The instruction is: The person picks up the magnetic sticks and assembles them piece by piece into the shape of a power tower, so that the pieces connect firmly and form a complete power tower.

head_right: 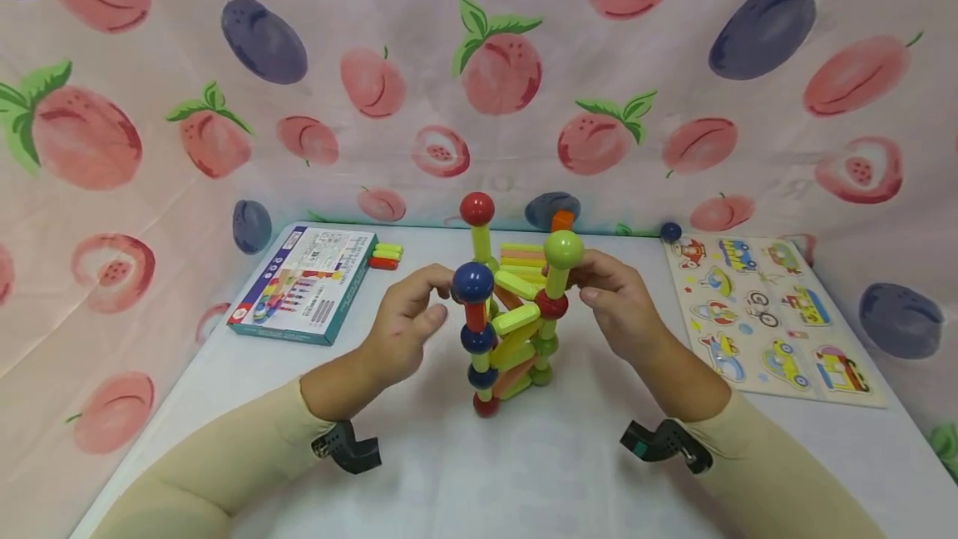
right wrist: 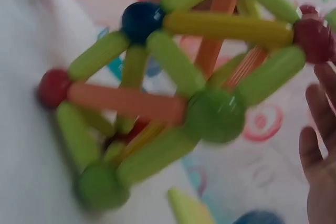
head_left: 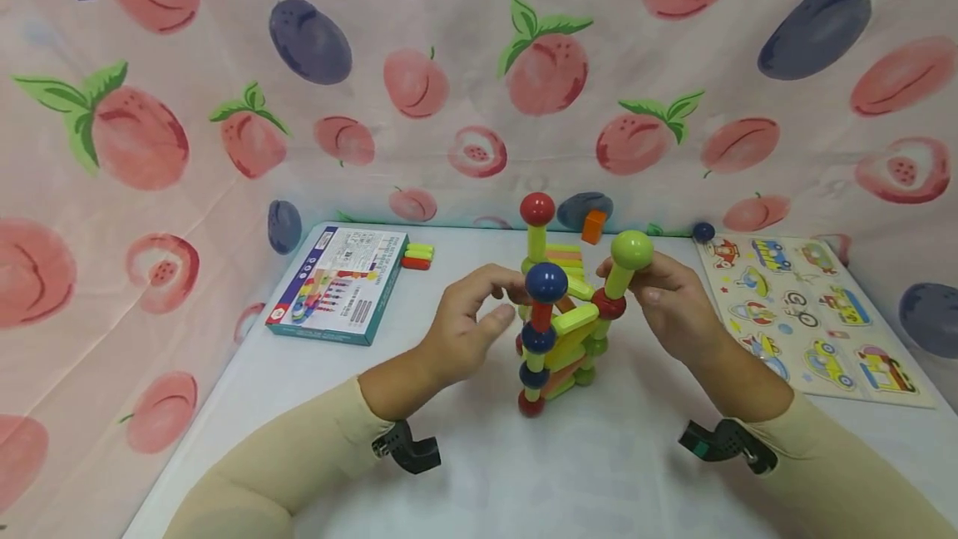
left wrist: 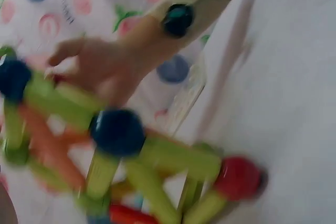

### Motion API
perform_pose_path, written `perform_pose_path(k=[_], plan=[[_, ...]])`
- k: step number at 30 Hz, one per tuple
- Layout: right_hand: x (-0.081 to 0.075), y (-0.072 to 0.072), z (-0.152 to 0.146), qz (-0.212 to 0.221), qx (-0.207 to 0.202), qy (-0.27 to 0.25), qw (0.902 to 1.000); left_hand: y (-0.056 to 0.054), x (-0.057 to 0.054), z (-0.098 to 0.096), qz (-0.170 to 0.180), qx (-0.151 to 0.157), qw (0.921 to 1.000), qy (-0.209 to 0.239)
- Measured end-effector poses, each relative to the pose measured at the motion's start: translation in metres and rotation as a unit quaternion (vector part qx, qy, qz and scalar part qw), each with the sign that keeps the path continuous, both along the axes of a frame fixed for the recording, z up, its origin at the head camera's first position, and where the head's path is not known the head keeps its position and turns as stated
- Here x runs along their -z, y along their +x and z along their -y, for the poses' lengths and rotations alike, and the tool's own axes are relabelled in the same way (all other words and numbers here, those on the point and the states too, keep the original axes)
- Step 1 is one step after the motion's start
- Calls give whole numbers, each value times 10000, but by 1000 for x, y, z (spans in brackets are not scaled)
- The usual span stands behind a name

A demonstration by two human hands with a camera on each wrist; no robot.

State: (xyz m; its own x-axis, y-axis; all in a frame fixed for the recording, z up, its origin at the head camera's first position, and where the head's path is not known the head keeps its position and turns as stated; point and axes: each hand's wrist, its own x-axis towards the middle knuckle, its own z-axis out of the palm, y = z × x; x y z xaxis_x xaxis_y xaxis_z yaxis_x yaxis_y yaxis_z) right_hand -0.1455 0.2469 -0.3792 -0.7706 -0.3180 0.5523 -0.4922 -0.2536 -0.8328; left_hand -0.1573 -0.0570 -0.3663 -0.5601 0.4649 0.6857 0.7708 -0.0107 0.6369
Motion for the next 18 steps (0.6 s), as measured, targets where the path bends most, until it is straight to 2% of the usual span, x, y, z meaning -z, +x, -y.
perform_pose_path(k=[2,3,4,5,6,7,8,9,10,11,12,14,17,18], plan=[[5,4,-3,636,754,378,9944,-21,7,16,-52,-715,9963,-471],[9,6,-4,949,1095,673,9872,-34,12,26,-104,-1206,9885,-904],[12,7,-6,1263,1386,1020,9770,-49,18,38,-178,-1750,9737,-1448],[16,8,-8,1560,1574,1353,9657,-63,25,50,-190,-2299,9504,-2085],[20,8,-9,1810,1686,1666,9545,-77,32,62,-174,-2751,9208,-2759],[24,8,-11,2004,1710,1927,9452,-89,40,73,-161,-3089,8864,-3444],[28,8,-12,2132,1693,2129,9384,-99,47,83,-161,-3298,8516,-4071],[32,8,-13,2220,1668,2267,9335,-105,54,91,-155,-3379,8213,-4593],[35,9,-14,2301,1631,2367,9297,-110,59,97,-154,-3398,7971,-4990],[38,9,-15,2350,1602,2428,9274,-114,64,100,-132,-3384,7793,-5272],[40,10,-16,2361,1577,2478,9263,-117,67,102,-164,-3348,7685,-5450],[44,11,-17,2340,1525,2474,9278,-120,72,104,-258,-3302,7609,-5579],[45,11,-17,2349,1531,2486,9271,-124,75,105,-292,-3375,7667,-5454],[46,9,-18,2342,1565,2532,9255,-124,75,105,-284,-3408,7728,-5347]])
